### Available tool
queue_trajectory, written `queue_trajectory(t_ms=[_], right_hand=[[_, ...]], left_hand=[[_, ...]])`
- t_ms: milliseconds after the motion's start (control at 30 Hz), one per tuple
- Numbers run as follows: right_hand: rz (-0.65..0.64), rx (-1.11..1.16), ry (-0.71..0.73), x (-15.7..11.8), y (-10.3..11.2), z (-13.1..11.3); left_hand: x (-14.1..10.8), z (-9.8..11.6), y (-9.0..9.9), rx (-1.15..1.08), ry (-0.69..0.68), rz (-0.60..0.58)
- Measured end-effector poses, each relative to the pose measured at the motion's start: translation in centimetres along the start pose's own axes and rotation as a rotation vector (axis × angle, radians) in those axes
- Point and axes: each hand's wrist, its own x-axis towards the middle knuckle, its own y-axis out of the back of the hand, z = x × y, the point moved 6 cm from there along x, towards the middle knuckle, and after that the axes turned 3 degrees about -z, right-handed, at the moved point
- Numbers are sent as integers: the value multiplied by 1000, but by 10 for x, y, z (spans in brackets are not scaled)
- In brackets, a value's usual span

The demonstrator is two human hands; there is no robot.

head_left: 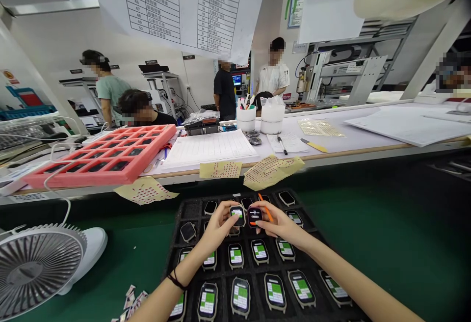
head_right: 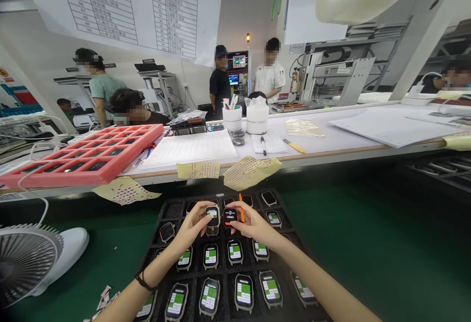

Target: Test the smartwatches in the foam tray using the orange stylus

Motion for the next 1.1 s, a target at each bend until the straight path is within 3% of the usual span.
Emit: queue_trajectory(t_ms=[633,1100], right_hand=[[138,-49,5,-1,6,-4],[47,-39,59,-2,3,-1]], left_hand=[[2,-10,6,75,30,41],[2,-9,0,29,-15,-2]])
